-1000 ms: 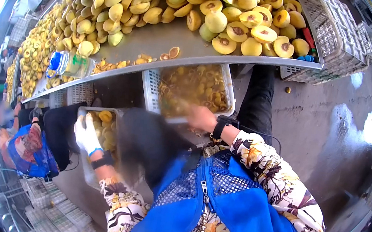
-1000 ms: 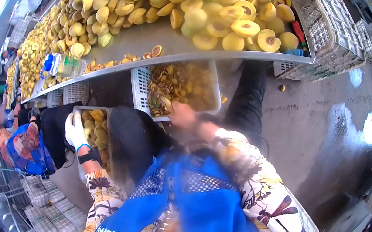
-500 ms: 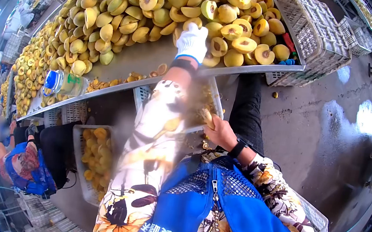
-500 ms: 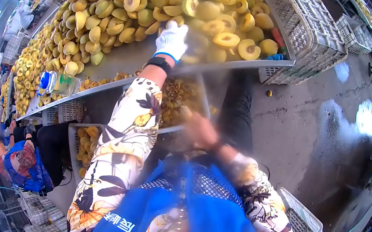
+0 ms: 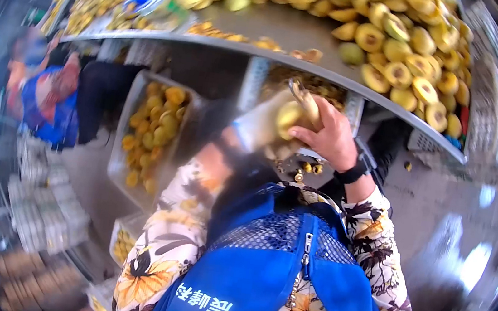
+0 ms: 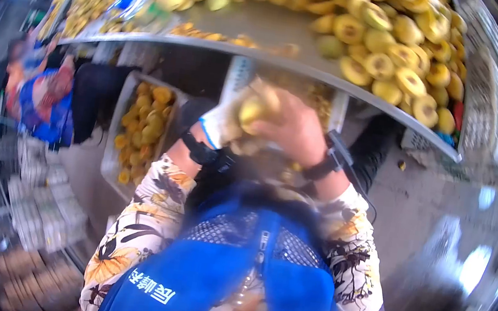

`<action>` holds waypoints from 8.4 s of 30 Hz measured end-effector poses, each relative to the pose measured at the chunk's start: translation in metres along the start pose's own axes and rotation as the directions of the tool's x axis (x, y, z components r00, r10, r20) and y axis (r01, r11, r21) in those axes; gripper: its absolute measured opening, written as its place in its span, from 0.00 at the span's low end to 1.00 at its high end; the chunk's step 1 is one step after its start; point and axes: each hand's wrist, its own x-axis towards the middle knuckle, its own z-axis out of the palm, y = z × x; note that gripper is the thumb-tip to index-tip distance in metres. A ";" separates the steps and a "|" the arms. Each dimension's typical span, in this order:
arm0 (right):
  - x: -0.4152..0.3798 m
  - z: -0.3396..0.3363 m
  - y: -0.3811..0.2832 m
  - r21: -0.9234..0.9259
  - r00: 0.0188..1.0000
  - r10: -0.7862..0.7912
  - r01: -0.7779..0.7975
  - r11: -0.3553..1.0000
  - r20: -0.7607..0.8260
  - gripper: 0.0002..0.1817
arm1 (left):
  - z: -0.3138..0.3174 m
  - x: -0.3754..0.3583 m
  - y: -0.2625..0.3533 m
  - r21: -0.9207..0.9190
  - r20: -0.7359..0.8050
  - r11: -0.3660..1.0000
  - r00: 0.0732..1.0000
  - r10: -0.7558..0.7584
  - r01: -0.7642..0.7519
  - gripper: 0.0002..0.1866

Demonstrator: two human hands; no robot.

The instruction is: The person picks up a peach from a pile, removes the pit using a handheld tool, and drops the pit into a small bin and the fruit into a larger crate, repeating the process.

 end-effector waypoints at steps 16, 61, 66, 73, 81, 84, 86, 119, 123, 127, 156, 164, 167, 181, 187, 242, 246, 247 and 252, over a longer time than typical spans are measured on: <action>-0.026 0.050 -0.027 -0.205 0.967 0.233 -0.209 0.956 0.103 0.13 | 0.029 -0.039 -0.005 -0.150 -0.467 0.839 0.785 0.406 -0.523 0.22; -0.036 0.063 -0.033 -0.092 0.908 0.409 -0.401 0.911 0.092 0.13 | 0.039 -0.018 -0.002 -0.191 -0.709 0.756 0.621 0.335 -0.626 0.27; -0.042 0.061 -0.032 -0.079 0.902 0.414 -0.407 0.910 0.122 0.13 | 0.024 -0.003 -0.022 0.484 -0.607 0.734 0.421 0.674 -0.477 0.28; -0.037 0.038 -0.019 -0.116 0.864 0.418 -0.402 0.908 0.280 0.16 | 0.001 -0.010 0.002 -0.146 -0.342 0.966 0.927 0.152 -0.212 0.36; -0.012 0.016 -0.020 -0.033 0.917 0.317 -0.318 0.947 0.244 0.33 | -0.003 -0.012 0.014 0.053 -0.174 0.995 0.982 -0.074 0.085 0.33; -0.013 0.022 -0.012 0.002 0.902 0.421 -0.423 0.906 0.089 0.30 | 0.030 -0.010 0.014 -0.222 -0.290 0.960 0.952 0.101 -0.169 0.31; -0.019 0.047 0.002 0.181 0.838 0.507 -0.477 0.860 -0.204 0.27 | 0.036 -0.009 0.000 -0.194 -0.340 0.904 0.891 0.303 -0.381 0.27; -0.065 0.041 0.004 0.020 0.877 0.389 -0.410 0.912 0.282 0.16 | 0.024 -0.006 -0.008 0.112 -0.320 0.950 0.895 0.312 -0.291 0.18; -0.060 0.034 0.002 -0.045 0.813 0.449 -0.467 0.883 0.372 0.17 | 0.012 0.000 -0.004 0.225 -0.204 0.957 0.951 0.231 -0.184 0.19; -0.063 0.048 0.000 0.104 0.874 0.469 -0.482 0.870 0.128 0.17 | 0.028 0.002 0.003 0.056 -0.337 0.966 0.906 0.257 -0.253 0.26; -0.040 0.039 -0.026 0.576 0.562 0.545 -0.800 0.166 0.622 0.12 | 0.004 0.017 -0.014 -0.293 -0.239 0.934 0.962 0.134 -0.203 0.20; -0.033 0.039 -0.046 0.504 0.443 0.671 -0.856 0.118 0.595 0.12 | 0.023 0.019 -0.027 -0.174 -0.514 0.941 0.842 0.165 -0.290 0.16; -0.033 0.037 -0.051 0.525 0.436 0.686 -0.846 0.092 0.583 0.10 | 0.030 0.021 -0.026 0.083 -0.548 0.929 0.762 0.345 -0.360 0.16; -0.060 0.073 -0.026 0.191 0.664 0.697 -0.746 0.638 0.269 0.10 | 0.016 0.015 -0.028 -0.101 -0.416 0.949 0.879 0.233 -0.299 0.14; -0.051 0.057 -0.042 0.444 0.504 0.696 -0.848 0.288 0.512 0.07 | 0.025 0.009 -0.026 -0.084 -0.496 0.958 0.845 0.199 -0.275 0.13; -0.080 0.083 0.101 0.089 0.558 0.760 -0.821 0.563 0.333 0.14 | -0.203 -0.219 -0.059 0.313 -0.884 0.790 -0.143 0.446 0.527 0.31; -0.085 0.081 0.100 0.034 0.599 0.761 -0.791 0.611 0.249 0.15 | -0.123 -0.151 0.009 0.588 -0.681 0.524 0.027 0.732 0.617 0.28; -0.083 0.075 0.095 -0.010 0.633 0.742 -0.759 0.651 0.222 0.15 | -0.099 -0.118 0.025 0.717 -0.641 0.538 0.116 0.759 0.444 0.24; -0.111 0.063 0.104 0.007 0.852 0.520 -0.521 0.853 0.059 0.12 | 0.052 0.059 0.069 0.998 -0.046 0.014 0.625 0.779 0.055 0.21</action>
